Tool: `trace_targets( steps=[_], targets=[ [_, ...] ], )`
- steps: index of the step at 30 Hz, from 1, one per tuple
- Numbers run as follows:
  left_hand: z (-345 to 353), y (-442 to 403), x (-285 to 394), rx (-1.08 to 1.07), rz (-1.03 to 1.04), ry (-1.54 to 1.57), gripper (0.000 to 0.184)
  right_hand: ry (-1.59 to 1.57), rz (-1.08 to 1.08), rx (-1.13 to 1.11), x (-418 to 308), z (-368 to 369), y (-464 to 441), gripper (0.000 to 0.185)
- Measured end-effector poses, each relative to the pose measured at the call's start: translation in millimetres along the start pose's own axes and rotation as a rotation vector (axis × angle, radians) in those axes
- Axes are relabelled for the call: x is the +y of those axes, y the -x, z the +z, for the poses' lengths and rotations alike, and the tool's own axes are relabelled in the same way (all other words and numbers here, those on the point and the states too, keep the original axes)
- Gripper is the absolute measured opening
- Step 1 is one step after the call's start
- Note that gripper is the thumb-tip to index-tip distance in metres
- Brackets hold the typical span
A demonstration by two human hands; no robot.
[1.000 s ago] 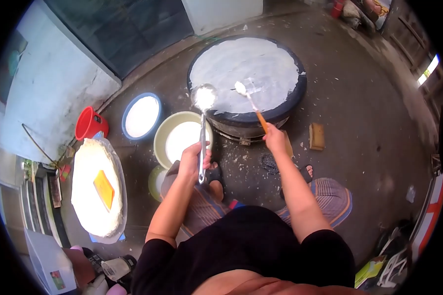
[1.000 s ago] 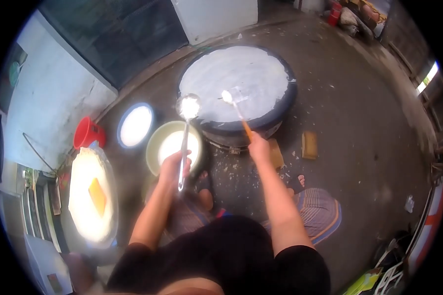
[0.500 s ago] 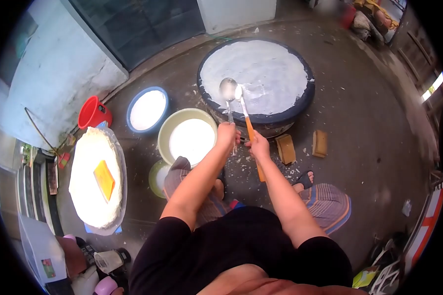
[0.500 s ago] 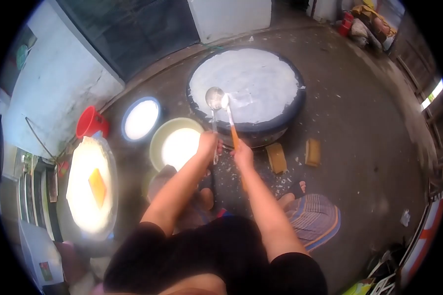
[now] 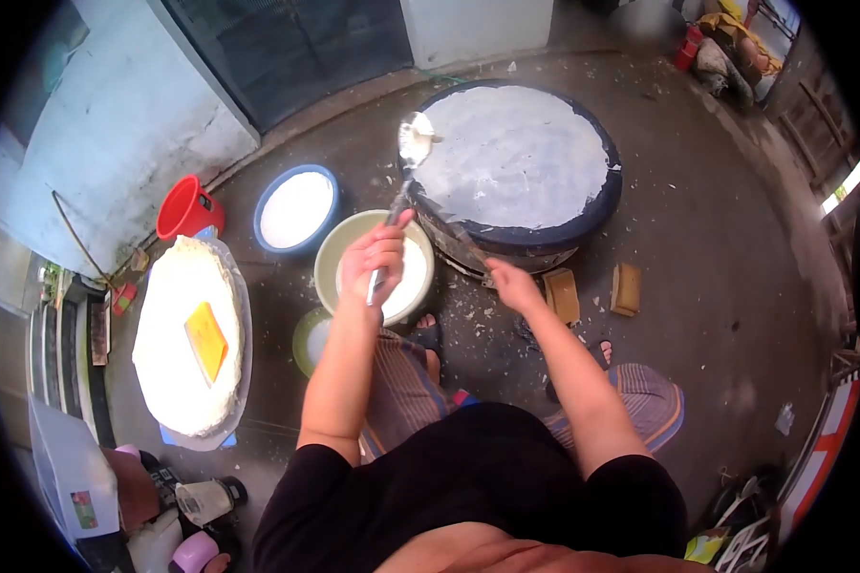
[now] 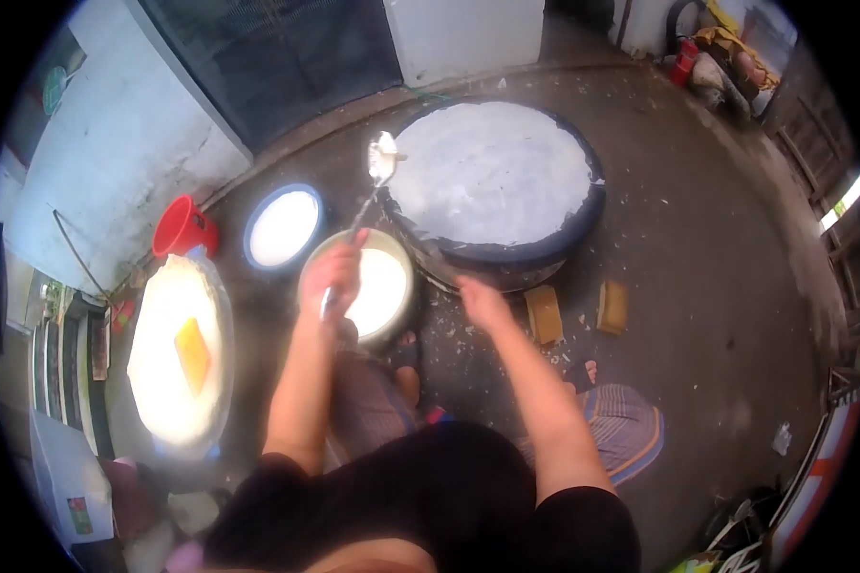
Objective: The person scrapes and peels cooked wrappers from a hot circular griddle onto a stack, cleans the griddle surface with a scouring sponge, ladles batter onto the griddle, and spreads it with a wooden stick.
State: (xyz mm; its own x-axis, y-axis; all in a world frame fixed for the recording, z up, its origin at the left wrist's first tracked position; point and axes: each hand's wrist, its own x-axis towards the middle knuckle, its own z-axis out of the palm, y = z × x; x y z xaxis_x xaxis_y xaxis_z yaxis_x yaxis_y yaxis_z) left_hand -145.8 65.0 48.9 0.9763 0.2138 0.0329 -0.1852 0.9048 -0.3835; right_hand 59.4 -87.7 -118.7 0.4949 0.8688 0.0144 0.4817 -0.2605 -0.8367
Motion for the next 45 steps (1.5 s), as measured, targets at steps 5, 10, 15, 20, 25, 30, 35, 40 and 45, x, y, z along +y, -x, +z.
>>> trace_targets(
  steps=[5, 10, 15, 20, 25, 30, 35, 40, 45],
  targets=[
    [-0.7, 70.6, 54.2, 0.374, 0.236, -0.435, 0.035, -0.306, 0.217, 0.307, 49.6, -10.7, 1.1, 0.031],
    [-47.9, 118.1, 108.0, 0.695, 0.329, -0.595, 0.031, -0.014, 0.010, -0.101, 5.6, -10.6, 59.4, 0.030],
    [-123.2, 125.2, 132.1, 0.903, 0.502, -0.620, 0.032, -0.291, 0.230, -0.010, 3.1, -22.0, 59.5, 0.035],
    [-148.0, 124.7, 110.0, 1.175, 0.438, -0.920, 0.034, -0.529, 0.166, 0.109, -46.7, -85.6, 71.1, 0.049],
    [-138.1, 122.6, 155.8, 1.226, 0.690, -1.175, 0.038, -0.229, 0.446, 0.159, 12.6, -83.6, 83.5, 0.065],
    [-22.3, 39.9, 68.2, 0.750, 0.885, -1.103, 0.034, -0.824, 0.232, 0.219, -69.7, -106.8, 86.7, 0.053],
    [3.2, -36.0, 7.5, 0.492, 0.665, -0.979, 0.026, -0.516, 0.551, 0.164, -18.6, -94.0, 79.7, 0.036],
    [-18.2, -84.5, -24.1, 0.530, 0.546, -0.979, 0.027, -0.493, 0.152, 0.287, -32.4, -113.6, 68.6, 0.056],
    [-39.7, -91.9, -28.1, 0.679, 0.448, -1.008, 0.029, -0.543, 0.420, 0.200, -10.8, -121.9, 40.3, 0.056]
  ],
)
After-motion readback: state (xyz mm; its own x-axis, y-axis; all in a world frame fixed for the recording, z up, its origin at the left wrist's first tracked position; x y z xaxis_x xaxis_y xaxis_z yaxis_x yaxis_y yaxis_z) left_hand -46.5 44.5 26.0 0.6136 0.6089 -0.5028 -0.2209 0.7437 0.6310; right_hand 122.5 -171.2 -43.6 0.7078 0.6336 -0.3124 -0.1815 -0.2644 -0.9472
